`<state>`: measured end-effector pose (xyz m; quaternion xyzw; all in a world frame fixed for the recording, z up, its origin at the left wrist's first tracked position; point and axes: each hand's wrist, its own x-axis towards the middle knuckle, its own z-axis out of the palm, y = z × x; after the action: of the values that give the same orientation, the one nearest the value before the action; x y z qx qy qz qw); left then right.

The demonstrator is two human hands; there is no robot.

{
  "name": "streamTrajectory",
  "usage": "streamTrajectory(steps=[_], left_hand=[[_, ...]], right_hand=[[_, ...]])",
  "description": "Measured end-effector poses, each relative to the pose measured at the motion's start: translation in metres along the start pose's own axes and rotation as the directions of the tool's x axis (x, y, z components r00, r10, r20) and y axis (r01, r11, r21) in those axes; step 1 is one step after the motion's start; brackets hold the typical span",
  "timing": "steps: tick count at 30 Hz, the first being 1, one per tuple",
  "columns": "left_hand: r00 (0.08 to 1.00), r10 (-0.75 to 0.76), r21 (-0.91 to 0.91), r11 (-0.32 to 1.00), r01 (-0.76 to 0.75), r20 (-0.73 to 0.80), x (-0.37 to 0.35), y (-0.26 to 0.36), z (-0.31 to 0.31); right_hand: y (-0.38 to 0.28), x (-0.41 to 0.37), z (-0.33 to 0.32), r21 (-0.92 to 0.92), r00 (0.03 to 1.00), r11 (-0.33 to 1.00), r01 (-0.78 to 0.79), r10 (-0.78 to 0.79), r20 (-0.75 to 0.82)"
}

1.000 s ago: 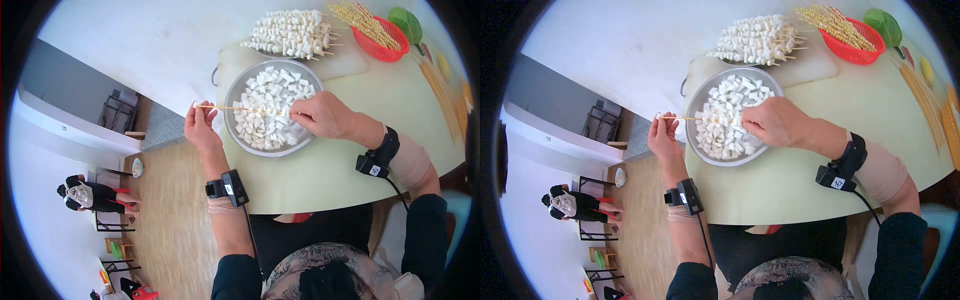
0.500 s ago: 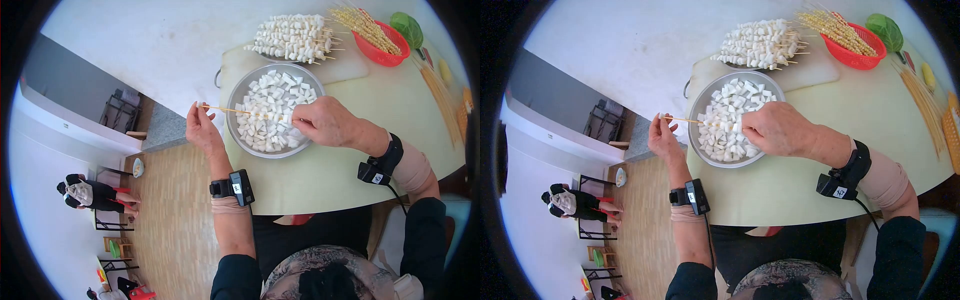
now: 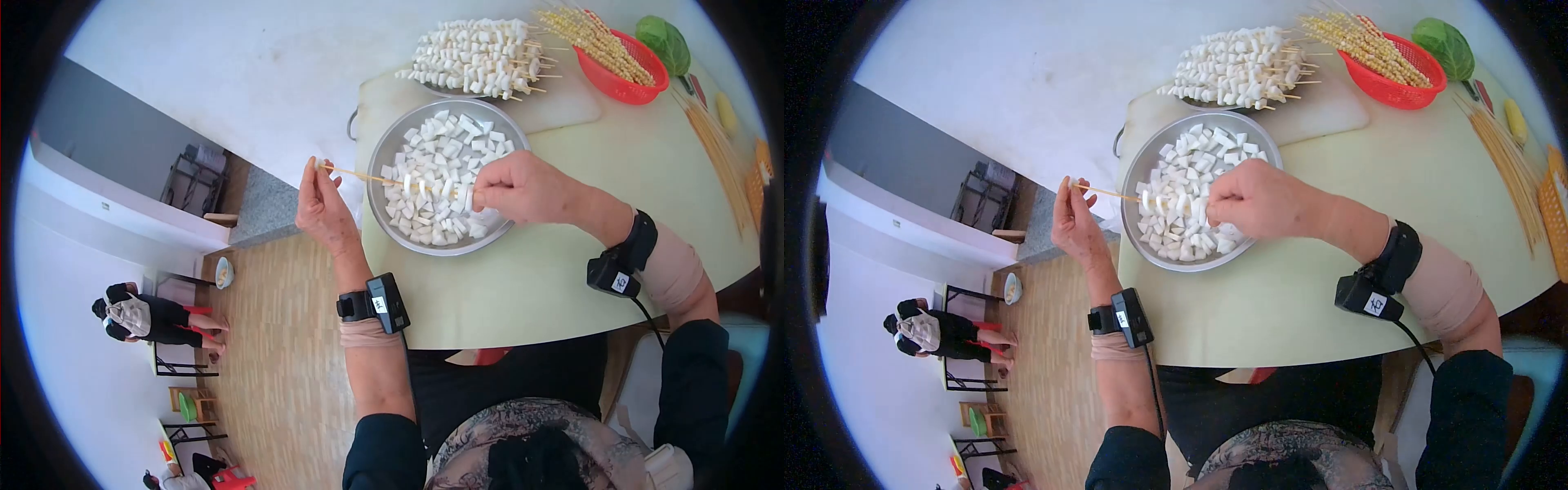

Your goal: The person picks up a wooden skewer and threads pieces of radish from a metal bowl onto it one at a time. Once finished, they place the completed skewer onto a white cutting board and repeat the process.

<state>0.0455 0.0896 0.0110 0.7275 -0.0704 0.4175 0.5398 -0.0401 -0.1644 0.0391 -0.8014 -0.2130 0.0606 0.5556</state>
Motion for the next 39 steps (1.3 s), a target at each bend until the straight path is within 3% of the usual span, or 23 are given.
streamTrajectory(steps=[1, 3, 4, 7, 9, 10, 12, 13, 15, 21, 28, 30, 33, 39], left_hand=[[1.0, -0.001, 0.0, 1.0, 0.001, -0.002, 0.0, 0.0, 0.0], [1.0, 0.017, 0.005, 1.0, -0.017, -0.021, 0.001, -0.001, 0.0], [1.0, 0.017, 0.006, 1.0, -0.017, -0.023, 0.001, -0.002, 0.0], [0.998, 0.051, 0.044, 0.998, -0.05, -0.032, 0.001, -0.004, -0.001], [0.984, 0.149, 0.179, 0.97, -0.164, 0.096, 0.001, -0.006, -0.001], [0.984, 0.148, 0.179, 0.97, -0.163, 0.096, 0.001, -0.007, 0.002], [0.98, 0.162, 0.064, 0.983, -0.17, 0.116, -0.004, -0.005, 0.01], [0.98, 0.159, 0.06, 0.984, -0.167, 0.119, -0.005, -0.002, 0.01], [0.994, 0.028, -0.12, 0.993, -0.015, 0.109, -0.006, 0.005, 0.011], [0.985, -0.067, -0.288, 0.951, 0.112, 0.16, -0.008, 0.008, 0.012], [0.97, -0.093, -0.319, 0.933, 0.164, 0.226, -0.014, 0.018, 0.017], [0.92, -0.024, -0.207, 0.972, 0.113, 0.392, -0.023, 0.026, 0.022], [0.919, -0.004, -0.317, 0.938, 0.14, 0.395, -0.027, 0.027, 0.028], [0.92, -0.012, -0.269, 0.955, 0.127, 0.392, -0.028, 0.026, 0.029]], right_hand=[[0.002, 0.002, -0.002, -0.001, 1.0, 1.0, 0.0, 0.0, 0.002], [0.008, 0.003, -0.008, 0.272, 0.971, 0.933, -0.235, 0.213, 0.111], [0.009, 0.004, -0.008, 0.271, 0.971, 0.933, -0.236, 0.213, 0.113], [0.015, 0.005, -0.003, 0.143, 0.994, 0.984, -0.106, 0.108, -0.006], [0.02, 0.005, 0.005, -0.01, 0.982, 0.989, 0.146, -0.146, -0.123], [0.019, 0.004, 0.007, -0.009, 0.982, 0.989, 0.145, -0.145, -0.122], [0.013, 0.0, 0.013, -0.25, 0.947, 0.936, 0.246, -0.287, -0.144], [0.012, 0.0, 0.014, -0.251, 0.948, 0.938, 0.239, -0.281, -0.147], [0.011, -0.002, 0.016, -0.27, 0.945, 0.937, 0.223, -0.275, -0.175], [0.017, 0.0, 0.018, -0.321, 0.925, 0.91, 0.264, -0.333, -0.184], [0.02, 0.002, 0.021, -0.334, 0.896, 0.895, 0.296, -0.381, -0.226], [0.021, 0.004, 0.021, -0.332, 0.88, 0.894, 0.301, -0.394, -0.264], [0.023, 0.005, 0.019, -0.321, 0.876, 0.901, 0.291, -0.386, -0.288], [0.026, 0.005, 0.02, -0.261, 0.895, 0.926, 0.274, -0.345, -0.282]])
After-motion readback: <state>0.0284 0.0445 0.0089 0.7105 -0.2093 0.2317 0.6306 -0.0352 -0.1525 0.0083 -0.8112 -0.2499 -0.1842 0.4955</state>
